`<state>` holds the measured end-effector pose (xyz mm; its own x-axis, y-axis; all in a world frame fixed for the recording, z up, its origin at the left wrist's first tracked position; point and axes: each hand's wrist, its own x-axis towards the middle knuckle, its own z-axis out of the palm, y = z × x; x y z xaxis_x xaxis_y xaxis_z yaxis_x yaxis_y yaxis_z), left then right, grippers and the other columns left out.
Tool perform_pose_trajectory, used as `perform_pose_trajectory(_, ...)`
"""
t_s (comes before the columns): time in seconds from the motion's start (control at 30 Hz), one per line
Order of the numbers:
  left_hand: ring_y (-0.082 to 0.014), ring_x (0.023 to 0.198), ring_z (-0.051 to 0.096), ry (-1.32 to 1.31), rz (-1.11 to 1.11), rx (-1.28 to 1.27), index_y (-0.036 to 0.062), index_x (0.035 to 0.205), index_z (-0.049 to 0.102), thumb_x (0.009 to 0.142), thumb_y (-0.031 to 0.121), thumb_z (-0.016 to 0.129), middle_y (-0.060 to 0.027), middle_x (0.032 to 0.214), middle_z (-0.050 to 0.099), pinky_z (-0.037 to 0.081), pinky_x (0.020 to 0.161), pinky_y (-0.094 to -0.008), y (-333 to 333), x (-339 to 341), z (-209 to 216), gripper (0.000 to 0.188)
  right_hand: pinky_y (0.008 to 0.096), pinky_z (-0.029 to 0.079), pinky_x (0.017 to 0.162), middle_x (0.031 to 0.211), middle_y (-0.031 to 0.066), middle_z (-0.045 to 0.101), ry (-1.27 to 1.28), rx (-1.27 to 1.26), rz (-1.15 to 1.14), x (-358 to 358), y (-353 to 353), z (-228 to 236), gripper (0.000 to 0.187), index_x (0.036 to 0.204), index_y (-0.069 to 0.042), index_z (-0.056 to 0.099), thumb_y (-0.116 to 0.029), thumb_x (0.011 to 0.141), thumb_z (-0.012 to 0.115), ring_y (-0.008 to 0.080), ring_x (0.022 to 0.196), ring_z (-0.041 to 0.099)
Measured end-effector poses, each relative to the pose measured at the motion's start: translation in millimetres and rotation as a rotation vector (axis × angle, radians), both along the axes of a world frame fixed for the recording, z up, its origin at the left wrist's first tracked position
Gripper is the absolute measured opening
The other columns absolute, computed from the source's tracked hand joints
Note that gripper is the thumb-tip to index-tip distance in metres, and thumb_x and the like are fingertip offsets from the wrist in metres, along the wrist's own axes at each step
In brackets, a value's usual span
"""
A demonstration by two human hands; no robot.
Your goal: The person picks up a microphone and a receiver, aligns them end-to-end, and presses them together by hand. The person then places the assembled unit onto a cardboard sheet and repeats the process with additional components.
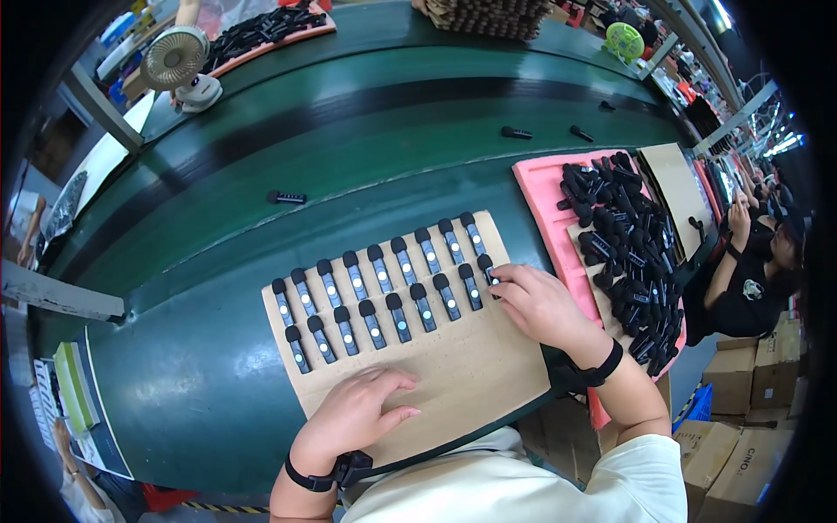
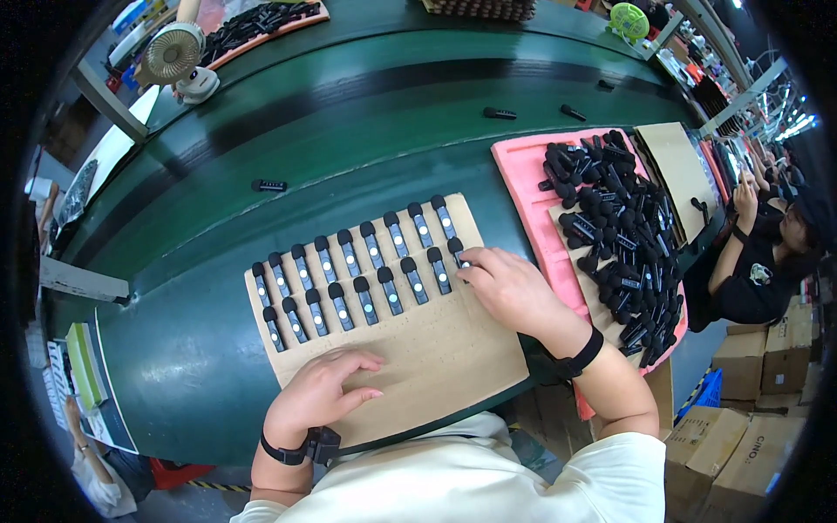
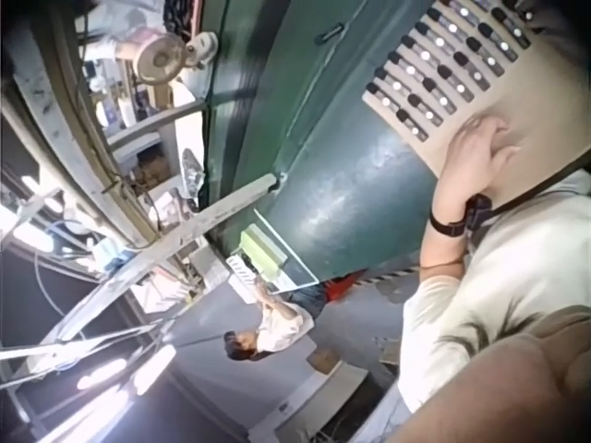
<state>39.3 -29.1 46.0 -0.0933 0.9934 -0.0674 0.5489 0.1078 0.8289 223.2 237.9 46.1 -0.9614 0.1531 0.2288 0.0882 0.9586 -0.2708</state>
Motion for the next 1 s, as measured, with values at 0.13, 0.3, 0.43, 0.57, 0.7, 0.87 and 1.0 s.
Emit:
perform_pose_trajectory(0.13, -0.0321, 0.098, 0.065, -0.026, -0.005, -0.036, 0.0054, 0.104, 0.062, 0.082, 0.023, 0.076, -0.0115, 0.103, 0.069, 0.053, 0.083, -0.0393, -1.7, -2.9, 11.7, 0.031, 0.0395, 0.051, 0.086, 0.115, 0.0117, 0.060, 0.017, -0.008, -0.003, -5.7, 8.5, 19.8, 0.029, 0.102, -0.005, 0.062, -0.007, 0.076, 0.073, 0.0318, 0.102, 0.061)
perform_pose_trajectory(0.3, -0.0281, 0.094, 0.068, -0.192, 0.019, 0.101, 0.0031, 0.100, 0.066, 0.081, 0.018, 0.077, -0.0114, 0.102, 0.070, 0.053, 0.082, -0.0354, -14.3, -18.3, 37.7, 0.027, 0.0401, 0.050, 0.089, 0.115, 0.0138, 0.060, 0.003, -0.007, -0.099, -16.1, 42.3, 39.5, 0.031, 0.107, -0.005, 0.062, -0.009, 0.078, 0.073, 0.0340, 0.104, 0.060)
perform_pose_trajectory(0.43, -0.0248, 0.091, 0.069, -0.175, 0.135, 0.206, 0.0012, 0.094, 0.067, 0.081, 0.014, 0.076, -0.0120, 0.100, 0.071, 0.054, 0.081, -0.0339, -33.1, -44.8, 63.8, 0.020, 0.0400, 0.049, 0.091, 0.115, 0.0154, 0.059, -0.019, -0.019, -0.136, -37.3, 98.1, 38.2, 0.033, 0.110, -0.003, 0.061, -0.009, 0.080, 0.073, 0.0362, 0.106, 0.059)
perform_pose_trajectory(0.57, -0.0202, 0.087, 0.068, -0.016, 0.298, 0.227, 0.0005, 0.088, 0.066, 0.082, 0.008, 0.073, -0.0102, 0.093, 0.071, 0.053, 0.080, -0.0315, -36.8, -96.6, 66.8, 0.012, 0.0397, 0.048, 0.094, 0.117, 0.0176, 0.058, -0.088, -0.056, -0.279, -67.4, 150.3, 30.0, 0.035, 0.113, -0.002, 0.060, -0.012, 0.081, 0.071, 0.0375, 0.109, 0.057)
perform_pose_trajectory(0.7, -0.0100, 0.082, 0.062, 0.080, 0.507, 0.164, -0.0006, 0.091, 0.062, 0.088, 0.004, 0.067, -0.0035, 0.086, 0.067, 0.051, 0.076, -0.0248, -26.2, -167.7, 53.5, 0.007, 0.0423, 0.047, 0.096, 0.117, 0.0196, 0.058, -0.097, 0.053, -0.368, -102.7, 188.5, 11.4, 0.035, 0.115, -0.004, 0.061, -0.016, 0.083, 0.069, 0.0390, 0.110, 0.057)
perform_pose_trajectory(0.87, -0.0084, 0.082, 0.060, 0.208, 0.598, 0.100, -0.0008, 0.094, 0.060, 0.090, 0.004, 0.064, -0.0021, 0.087, 0.064, 0.050, 0.075, -0.0235, -8.4, -240.5, 30.1, 0.007, 0.0439, 0.046, 0.098, 0.117, 0.0199, 0.058, -0.103, 0.083, -0.466, -144.2, 209.8, -18.6, 0.036, 0.118, -0.005, 0.061, -0.018, 0.085, 0.067, 0.0408, 0.112, 0.055)
perform_pose_trajectory(1.0, -0.0132, 0.084, 0.062, 0.232, 0.569, 0.210, -0.0021, 0.099, 0.061, 0.090, 0.002, 0.063, -0.0067, 0.093, 0.063, 0.052, 0.076, -0.0274, 4.1, -275.2, 12.4, 0.011, 0.0446, 0.046, 0.095, 0.113, 0.0202, 0.059, -0.194, 0.087, -0.455, -156.1, 211.3, -16.9, 0.030, 0.112, -0.004, 0.061, -0.017, 0.085, 0.067, 0.0407, 0.109, 0.056)
